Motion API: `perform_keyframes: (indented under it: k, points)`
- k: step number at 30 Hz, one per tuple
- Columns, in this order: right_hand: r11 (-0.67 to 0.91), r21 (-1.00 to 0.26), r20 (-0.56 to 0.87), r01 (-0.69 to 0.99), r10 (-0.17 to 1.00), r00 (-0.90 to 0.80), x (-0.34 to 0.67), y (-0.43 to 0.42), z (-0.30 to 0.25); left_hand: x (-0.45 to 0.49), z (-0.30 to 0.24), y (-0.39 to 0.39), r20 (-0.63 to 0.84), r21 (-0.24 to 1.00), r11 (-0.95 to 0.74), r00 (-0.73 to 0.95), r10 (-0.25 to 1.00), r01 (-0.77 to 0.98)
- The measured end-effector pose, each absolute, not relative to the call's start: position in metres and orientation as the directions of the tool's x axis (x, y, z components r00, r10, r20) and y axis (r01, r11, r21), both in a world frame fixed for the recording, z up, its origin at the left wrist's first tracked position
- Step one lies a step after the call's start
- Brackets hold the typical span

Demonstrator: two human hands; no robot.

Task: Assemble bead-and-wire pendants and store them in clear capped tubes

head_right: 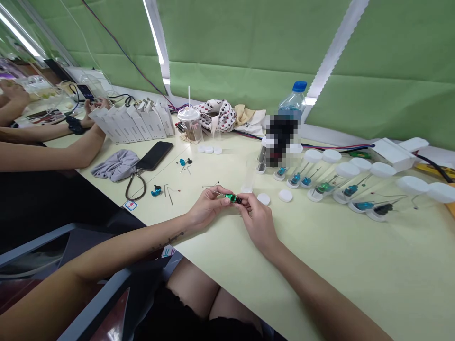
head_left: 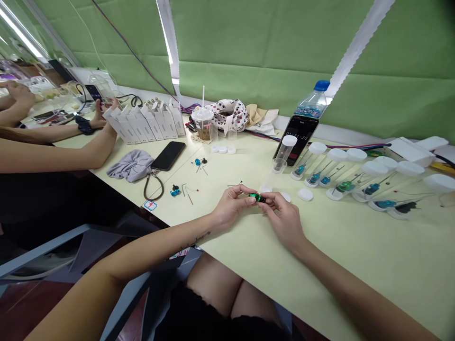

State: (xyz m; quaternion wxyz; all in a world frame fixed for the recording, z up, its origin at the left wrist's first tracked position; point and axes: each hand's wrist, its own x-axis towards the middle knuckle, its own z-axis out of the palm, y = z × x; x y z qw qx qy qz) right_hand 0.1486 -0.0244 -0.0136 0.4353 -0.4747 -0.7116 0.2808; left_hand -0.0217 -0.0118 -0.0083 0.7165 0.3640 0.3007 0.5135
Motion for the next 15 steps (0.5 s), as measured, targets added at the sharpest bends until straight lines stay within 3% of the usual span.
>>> perform_keyframes:
  k: [15]
  points:
    - [0.430, -0.788, 0.400, 0.441, 0.902, -0.166, 0.1491, -0.0267, -0.0136, -0.0209, -0.0069, -0.0099, -0.070, 0.812, 0.222, 0.287, 0.955, -0.539]
